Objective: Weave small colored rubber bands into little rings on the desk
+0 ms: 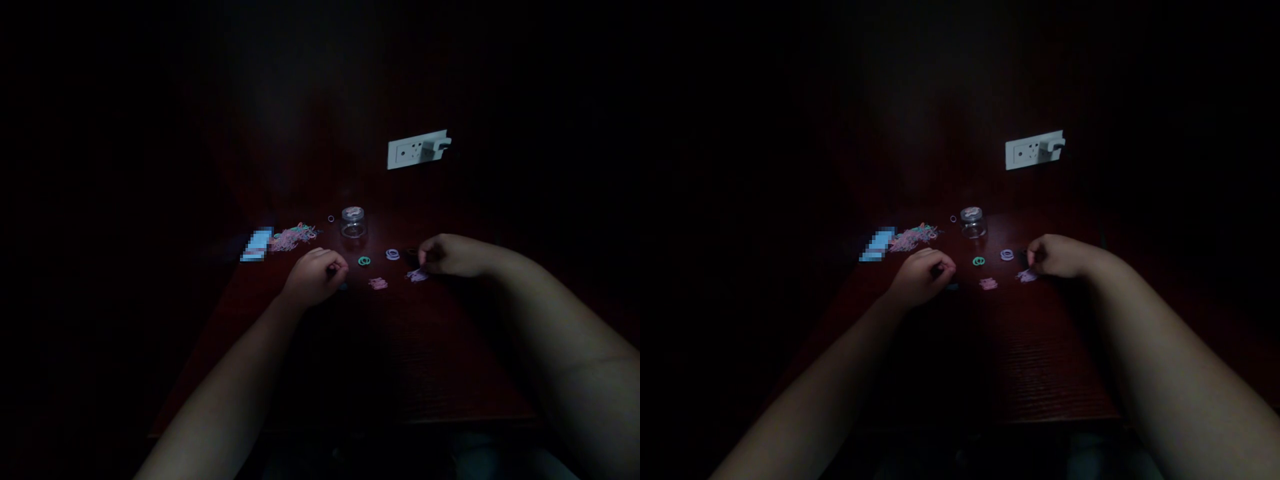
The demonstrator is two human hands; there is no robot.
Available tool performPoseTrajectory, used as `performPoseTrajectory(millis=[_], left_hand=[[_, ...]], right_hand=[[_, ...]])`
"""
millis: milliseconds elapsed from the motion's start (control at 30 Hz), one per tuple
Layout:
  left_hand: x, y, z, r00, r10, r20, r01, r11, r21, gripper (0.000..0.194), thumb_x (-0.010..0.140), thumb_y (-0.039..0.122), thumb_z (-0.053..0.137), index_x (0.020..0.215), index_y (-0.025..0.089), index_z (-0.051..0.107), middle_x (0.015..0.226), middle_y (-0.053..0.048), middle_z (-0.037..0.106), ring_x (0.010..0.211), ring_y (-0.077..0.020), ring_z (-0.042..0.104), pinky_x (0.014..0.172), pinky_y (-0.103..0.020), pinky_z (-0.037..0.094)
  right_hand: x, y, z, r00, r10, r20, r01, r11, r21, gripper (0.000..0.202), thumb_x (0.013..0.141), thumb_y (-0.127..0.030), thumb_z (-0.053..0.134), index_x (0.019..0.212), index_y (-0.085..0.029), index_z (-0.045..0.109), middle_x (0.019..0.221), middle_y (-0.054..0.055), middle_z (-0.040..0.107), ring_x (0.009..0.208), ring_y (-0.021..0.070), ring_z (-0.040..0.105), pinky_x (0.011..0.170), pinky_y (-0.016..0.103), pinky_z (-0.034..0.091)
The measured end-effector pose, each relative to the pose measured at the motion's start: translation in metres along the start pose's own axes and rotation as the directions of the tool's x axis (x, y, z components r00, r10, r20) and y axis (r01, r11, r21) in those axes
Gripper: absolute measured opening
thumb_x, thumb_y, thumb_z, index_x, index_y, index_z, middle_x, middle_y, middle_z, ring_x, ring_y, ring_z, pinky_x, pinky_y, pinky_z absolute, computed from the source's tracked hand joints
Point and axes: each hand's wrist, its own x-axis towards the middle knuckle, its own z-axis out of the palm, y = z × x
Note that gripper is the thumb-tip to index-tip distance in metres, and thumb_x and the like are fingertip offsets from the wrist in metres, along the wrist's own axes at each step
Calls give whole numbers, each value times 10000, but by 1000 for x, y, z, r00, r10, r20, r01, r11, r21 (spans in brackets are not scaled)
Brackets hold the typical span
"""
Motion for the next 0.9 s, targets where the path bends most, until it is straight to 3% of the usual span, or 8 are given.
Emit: performPoseTrajectory(millis=[300, 433, 533, 600, 633, 700, 800, 900], left_hand=[[0, -3, 0, 1000, -16, 7, 16, 1000, 27, 86, 872, 234, 569, 828, 209, 638, 788, 7, 665, 764, -156, 581, 738, -308, 449], [-1, -19, -6, 981, -169, -90, 178, 980, 92, 87, 871, 243, 564, 866, 213, 646, 853, -11, 693, 817, -178, 617, 787, -321, 481], [-4, -44, -11, 902, -390, -183, 422, 885, 197, 166, 893, 250, 520, 990, 203, 646, 1040, -58, 696, 973, -224, 630, 900, -357, 489], [-9, -64, -12, 810, -560, -173, 586, 766, 265, 250, 905, 258, 495, 1106, 191, 628, 1188, -89, 656, 1132, -254, 590, 1016, -377, 445], [-11, -73, -11, 741, -655, -146, 665, 688, 290, 305, 910, 264, 485, 1183, 186, 598, 1263, -103, 624, 1202, -260, 556, 1053, -382, 422], [-16, -88, -10, 675, -729, -116, 722, 620, 308, 361, 904, 254, 482, 1238, 155, 577, 1311, -148, 596, 1238, -290, 538, 1049, -414, 427], [-19, -98, -6, 626, -776, -76, 752, 575, 324, 372, 888, 252, 493, 1236, 165, 592, 1337, -157, 585, 1246, -321, 533, 1020, -448, 449], [-18, -96, -3, 631, -774, -51, 742, 583, 330, 375, 889, 245, 478, 1240, 187, 596, 1376, -131, 563, 1279, -323, 504, 1034, -453, 441]], right_hand=[[2, 6, 3, 999, 22, 26, -22, 1000, 6, 66, 655, -265, 672, 703, -220, 661, 629, 5, 641, 571, 174, 557, 541, 304, 409], [0, 0, 2, 999, 6, -40, -6, 1000, 2, 70, 685, -218, 607, 742, -220, 649, 675, 9, 667, 606, 178, 582, 586, 307, 440], [0, -5, 1, 991, 23, -133, -25, 1000, -12, 101, 695, -173, 557, 751, -214, 630, 693, 14, 676, 612, 173, 597, 607, 301, 447], [2, -7, 1, 982, 36, -185, -44, 998, -37, 112, 702, -174, 543, 764, -214, 628, 696, 16, 676, 604, 172, 598, 599, 297, 443], [3, -7, 2, 978, 29, -205, -40, 998, -50, 114, 706, -181, 541, 769, -214, 630, 699, 16, 677, 605, 172, 599, 598, 296, 442], [6, -8, 5, 972, -17, -235, 2, 998, -64, 104, 710, -201, 541, 764, -214, 628, 693, 15, 673, 604, 173, 599, 596, 294, 440], [10, -10, 15, 963, -128, -235, 134, 991, 11, 81, 721, -253, 541, 745, -210, 606, 666, 12, 652, 590, 172, 591, 576, 289, 437], [12, -15, 26, 963, -192, -191, 228, 955, 192, 106, 731, -305, 533, 739, -209, 578, 643, -3, 607, 567, 154, 567, 545, 272, 430]])
